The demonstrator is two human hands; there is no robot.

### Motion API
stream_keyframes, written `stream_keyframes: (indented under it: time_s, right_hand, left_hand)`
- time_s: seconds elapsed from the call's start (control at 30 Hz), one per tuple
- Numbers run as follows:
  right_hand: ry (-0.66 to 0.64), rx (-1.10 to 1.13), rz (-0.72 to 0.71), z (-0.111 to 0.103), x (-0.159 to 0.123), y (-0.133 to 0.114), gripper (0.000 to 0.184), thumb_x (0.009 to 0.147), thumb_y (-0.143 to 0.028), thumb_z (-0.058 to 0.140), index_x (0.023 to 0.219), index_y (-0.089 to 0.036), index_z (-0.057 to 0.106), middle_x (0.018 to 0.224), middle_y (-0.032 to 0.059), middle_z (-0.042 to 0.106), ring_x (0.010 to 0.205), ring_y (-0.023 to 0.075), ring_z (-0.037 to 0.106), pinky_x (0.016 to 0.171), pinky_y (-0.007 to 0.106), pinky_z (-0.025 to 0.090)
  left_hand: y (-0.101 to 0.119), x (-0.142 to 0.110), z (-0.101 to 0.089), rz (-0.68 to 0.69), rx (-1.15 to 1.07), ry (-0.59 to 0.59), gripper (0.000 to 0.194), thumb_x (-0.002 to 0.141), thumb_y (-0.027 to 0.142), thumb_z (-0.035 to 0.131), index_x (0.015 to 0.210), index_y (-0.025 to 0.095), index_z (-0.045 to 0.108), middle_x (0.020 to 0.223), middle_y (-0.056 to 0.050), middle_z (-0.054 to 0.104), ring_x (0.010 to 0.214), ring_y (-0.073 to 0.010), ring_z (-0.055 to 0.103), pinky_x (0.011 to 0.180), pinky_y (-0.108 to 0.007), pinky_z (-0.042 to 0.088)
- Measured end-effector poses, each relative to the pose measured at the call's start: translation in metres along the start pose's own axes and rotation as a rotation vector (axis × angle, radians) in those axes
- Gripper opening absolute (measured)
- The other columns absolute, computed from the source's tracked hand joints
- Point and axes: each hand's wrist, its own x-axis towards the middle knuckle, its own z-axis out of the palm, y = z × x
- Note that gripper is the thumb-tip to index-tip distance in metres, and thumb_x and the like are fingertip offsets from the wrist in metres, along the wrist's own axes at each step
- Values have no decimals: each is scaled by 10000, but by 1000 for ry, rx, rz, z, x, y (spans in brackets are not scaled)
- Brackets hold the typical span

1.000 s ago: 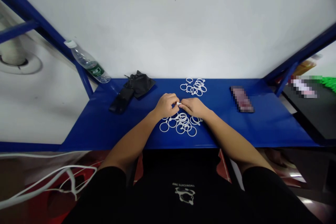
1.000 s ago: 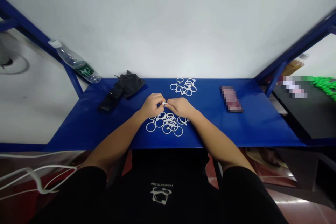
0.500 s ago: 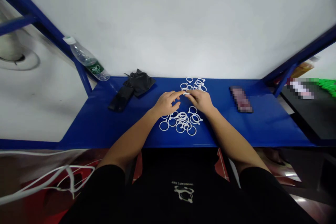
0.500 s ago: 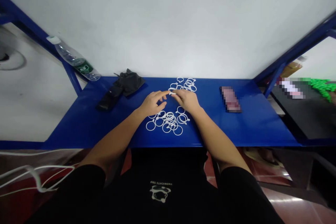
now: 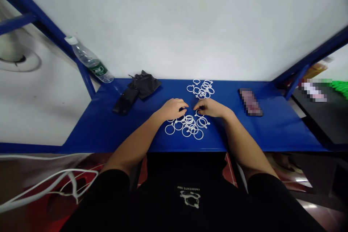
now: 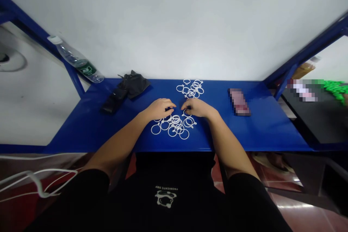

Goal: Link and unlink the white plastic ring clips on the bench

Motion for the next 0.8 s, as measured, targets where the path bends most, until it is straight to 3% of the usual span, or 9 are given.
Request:
stream_keyframes:
  time_s: [0.07,0.2,0.3,0.4,0.63,0.8]
  right_hand:
    - [8,-57,6,5,4,0,184,883,-159,715,988,-235,845,1022,53,796,853,184,710,813,314,528]
    - [210,-200,50,14,12,-6,137,942,-165,652,954,-222,776,951,62,784,853,205,680,777,320,470]
    - [353,-202,34,23,17,-19,117,994,-254,638,991,-224,751,954,65,793,858,213,678,768,322,452]
    - [429,-173,-7,32,19,-29,154,1010,-311,623,977,-217,741,921,67,792,823,207,676,748,321,444]
    - [445,-72,-90,36,18,-29,210,1020,-383,616,974,-212,729,891,57,793,749,181,672,705,306,449]
    - [401,-65,-45,36,19,-29,216,1012,-412,654,1004,-215,740,876,48,805,735,177,678,688,299,443]
  left_hand:
    - [-2,0,3,-3,1,26,226,1020,226,674,1179,213,834,1085,-75,821,1036,-242,773,982,-418,606]
    - [-1,1,5,-27,-18,84,248,1032,236,684,1240,197,814,1054,-73,834,1009,-240,784,975,-424,608]
    - [2,1,6,-50,-77,145,264,1050,243,673,1275,198,803,1073,-75,849,993,-228,796,956,-401,611]
    - [2,2,7,-70,-160,203,223,1070,229,634,1180,207,827,1095,-70,861,945,-206,803,900,-362,615]
    - [1,3,9,-62,-239,316,175,989,157,672,1057,196,829,1031,-63,855,901,-193,791,846,-333,615]
    - [3,3,5,-54,-166,371,209,942,96,640,975,208,814,938,-46,833,876,-195,769,852,-350,612]
